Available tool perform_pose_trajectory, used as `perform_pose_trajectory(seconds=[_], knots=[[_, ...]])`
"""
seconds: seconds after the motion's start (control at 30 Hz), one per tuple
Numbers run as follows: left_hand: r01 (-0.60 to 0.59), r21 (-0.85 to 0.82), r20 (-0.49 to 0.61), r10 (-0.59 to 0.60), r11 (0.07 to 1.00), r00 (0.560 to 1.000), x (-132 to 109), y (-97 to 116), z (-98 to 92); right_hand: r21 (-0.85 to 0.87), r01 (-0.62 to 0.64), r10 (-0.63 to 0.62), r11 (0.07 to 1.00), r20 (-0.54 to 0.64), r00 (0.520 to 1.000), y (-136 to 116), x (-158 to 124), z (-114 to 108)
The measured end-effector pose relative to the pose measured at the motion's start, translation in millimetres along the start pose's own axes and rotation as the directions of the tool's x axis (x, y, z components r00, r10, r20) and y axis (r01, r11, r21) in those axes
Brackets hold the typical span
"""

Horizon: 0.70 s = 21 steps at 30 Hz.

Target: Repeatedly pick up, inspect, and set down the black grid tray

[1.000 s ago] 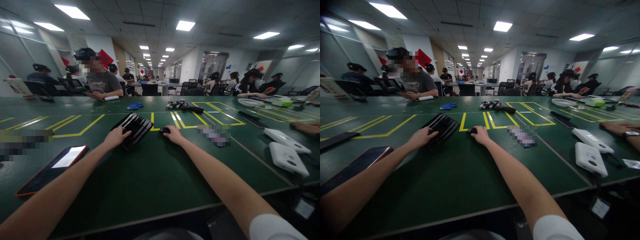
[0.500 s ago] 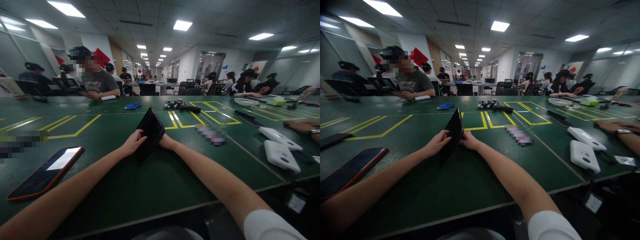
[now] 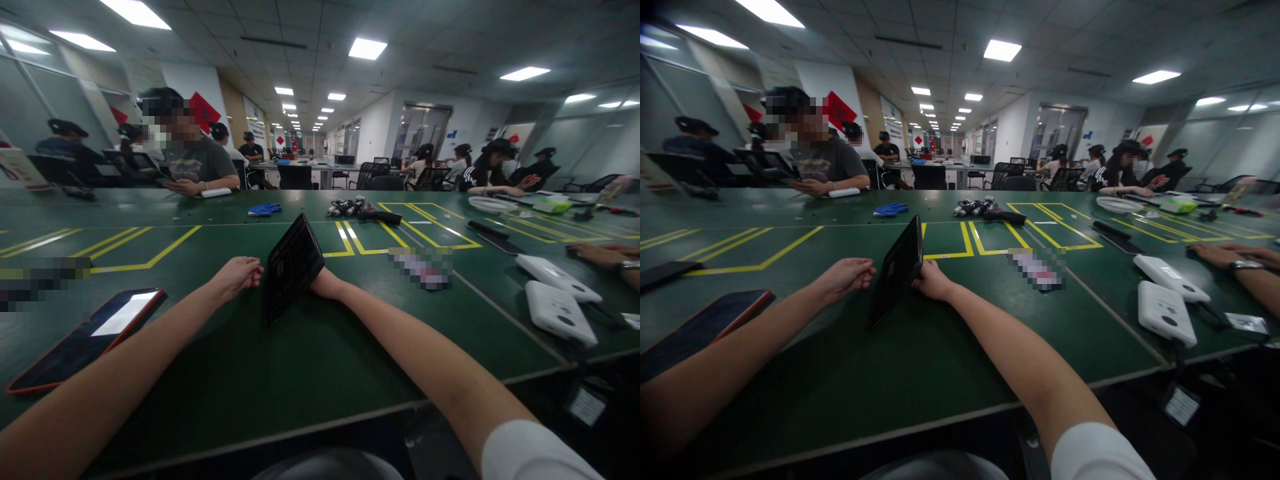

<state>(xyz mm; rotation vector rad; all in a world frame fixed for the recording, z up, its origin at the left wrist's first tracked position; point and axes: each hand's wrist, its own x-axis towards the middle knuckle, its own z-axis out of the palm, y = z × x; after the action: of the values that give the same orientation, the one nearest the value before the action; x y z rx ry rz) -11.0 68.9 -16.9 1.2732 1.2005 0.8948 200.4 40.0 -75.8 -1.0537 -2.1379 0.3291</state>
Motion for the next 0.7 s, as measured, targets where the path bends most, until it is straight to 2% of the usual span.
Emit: perform_pose_trajectory(seconds=[0.17, 0.27, 0.47, 0.6, 0.7], knots=[[0.014, -0.020, 0.182, -0.011, 1.000, 0.983, -8, 6, -0.9, 0.012, 0.010, -0.010, 1.000, -0.015, 1.000, 0, 0, 2], [0.038, -0.061, 0.292, -0.018, 0.997, 0.956, -12, 9, -1.1, 0.030, 0.006, -0.005, 1.000, -0.021, 1.000, 2, 0, 4], [0.060, -0.057, 0.445, -0.028, 0.997, 0.895, -16, 5, 0.0, 0.031, 0.002, -0.001, 1.000, -0.025, 1.000, 5, -1, 6], [0.066, -0.110, 0.485, -0.004, 0.992, 0.875, -16, 2, 1.2, 0.019, 0.001, 0.000, 1.000, -0.015, 1.000, 5, -2, 6], [0.058, -0.148, 0.483, 0.021, 0.987, 0.875, -16, 2, 3.6, 0.018, 0.005, -0.005, 1.000, -0.007, 1.000, 5, -2, 5]])
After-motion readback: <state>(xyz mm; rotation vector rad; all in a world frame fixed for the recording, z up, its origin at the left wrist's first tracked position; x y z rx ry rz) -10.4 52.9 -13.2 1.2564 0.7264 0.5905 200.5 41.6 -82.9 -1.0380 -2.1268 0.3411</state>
